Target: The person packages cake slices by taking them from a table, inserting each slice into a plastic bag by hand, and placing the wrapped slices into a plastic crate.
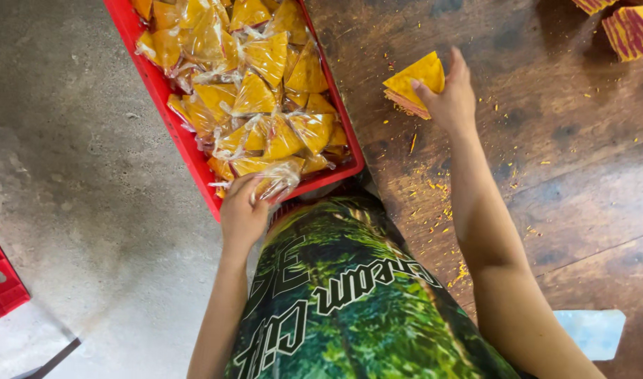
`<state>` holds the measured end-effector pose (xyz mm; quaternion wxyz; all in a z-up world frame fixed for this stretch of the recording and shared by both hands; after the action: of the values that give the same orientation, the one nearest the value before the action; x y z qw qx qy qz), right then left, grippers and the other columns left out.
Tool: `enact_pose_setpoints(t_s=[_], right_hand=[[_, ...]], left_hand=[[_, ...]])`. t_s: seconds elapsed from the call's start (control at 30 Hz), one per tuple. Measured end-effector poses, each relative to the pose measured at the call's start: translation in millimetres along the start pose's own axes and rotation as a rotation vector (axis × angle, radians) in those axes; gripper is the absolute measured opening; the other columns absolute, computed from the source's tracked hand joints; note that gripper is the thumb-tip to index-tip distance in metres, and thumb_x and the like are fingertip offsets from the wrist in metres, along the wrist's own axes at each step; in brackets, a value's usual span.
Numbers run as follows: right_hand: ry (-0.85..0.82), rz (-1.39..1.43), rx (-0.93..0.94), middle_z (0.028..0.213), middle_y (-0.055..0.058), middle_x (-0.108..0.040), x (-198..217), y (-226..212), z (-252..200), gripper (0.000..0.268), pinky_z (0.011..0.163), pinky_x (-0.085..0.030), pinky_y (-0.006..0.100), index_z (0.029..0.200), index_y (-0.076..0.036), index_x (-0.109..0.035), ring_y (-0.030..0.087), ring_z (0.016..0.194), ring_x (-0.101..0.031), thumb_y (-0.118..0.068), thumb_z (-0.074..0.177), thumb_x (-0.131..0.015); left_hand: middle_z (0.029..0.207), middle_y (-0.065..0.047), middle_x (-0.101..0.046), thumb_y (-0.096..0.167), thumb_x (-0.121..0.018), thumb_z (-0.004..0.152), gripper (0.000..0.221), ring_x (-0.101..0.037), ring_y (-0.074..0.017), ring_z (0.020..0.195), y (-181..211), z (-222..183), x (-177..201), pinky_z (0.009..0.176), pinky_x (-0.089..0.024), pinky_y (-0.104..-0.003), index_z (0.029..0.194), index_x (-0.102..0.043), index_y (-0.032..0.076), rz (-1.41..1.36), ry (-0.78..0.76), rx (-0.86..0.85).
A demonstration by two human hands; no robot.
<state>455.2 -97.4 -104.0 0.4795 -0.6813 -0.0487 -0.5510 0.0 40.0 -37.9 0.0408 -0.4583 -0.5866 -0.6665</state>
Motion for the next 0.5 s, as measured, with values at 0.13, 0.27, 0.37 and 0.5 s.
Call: enact_pose_setpoints(t_s=[0.13, 0.27, 0.37, 0.5], right_hand=[[-0.080, -0.173, 0.142, 0.154, 0.019, -0.050, 20.4, -73.8, 3.7, 0.090, 0.115, -0.044, 0.046, 0.160, -0.010, -0.044, 0.039, 0.137, -0.049, -0.034, 0.087, -0.090], [-0.196, -0.549, 0.169, 0.149, 0.024, -0.042, -0.1, -98.5, 5.3, 0.083, 0.095, -0.041, 0.058, 0.135, -0.016, -0.059, 0.048, 0.132, -0.043, -0.044, 0.067, -0.096], [-0.167, -0.449, 0.157, 0.153, 0.021, -0.043, 0.8, -71.5, 9.2, 0.067, 0.103, -0.042, 0.054, 0.127, -0.012, -0.064, 0.045, 0.134, -0.045, -0.040, 0.075, -0.095], [0.055, -0.163, 0.339, 0.154, 0.026, -0.052, 24.7, -23.4, 0.0, 0.043, 0.107, -0.052, 0.046, 0.133, 0.000, -0.063, 0.042, 0.132, -0.058, -0.016, 0.096, -0.078]], left_hand=[[0.126, -0.013, -0.068, 0.001, -0.061, 0.079, 0.045, -0.066, -0.0314, 0.115, 7.7, 8.7, -0.8, 0.099, -0.052, -0.038, 0.123, -0.070, 0.002, -0.034, -0.033, -0.043], [0.127, -0.014, -0.068, 0.002, -0.062, 0.078, 0.044, -0.065, -0.0323, 0.117, 14.8, 13.3, -2.3, 0.101, -0.051, -0.039, 0.122, -0.070, 0.002, -0.049, -0.060, -0.132], [0.128, -0.014, -0.067, 0.002, -0.061, 0.081, 0.043, -0.065, -0.0321, 0.118, 12.2, 10.3, -2.3, 0.101, -0.051, -0.039, 0.124, -0.068, 0.001, -0.100, -0.069, -0.132], [0.127, -0.014, -0.067, 0.004, -0.065, 0.080, 0.042, -0.065, -0.0324, 0.117, 0.0, 8.5, -5.4, 0.100, -0.051, -0.040, 0.121, -0.069, 0.001, -0.074, -0.082, -0.096]])
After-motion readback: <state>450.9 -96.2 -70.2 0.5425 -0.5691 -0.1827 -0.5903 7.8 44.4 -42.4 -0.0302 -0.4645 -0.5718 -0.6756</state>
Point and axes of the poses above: each hand's wrist, its own z-axis towards the middle knuckle, its own x-axis out of the back of the hand, y = z × x, the point moved 6 cm from there along z, towards the middle knuckle
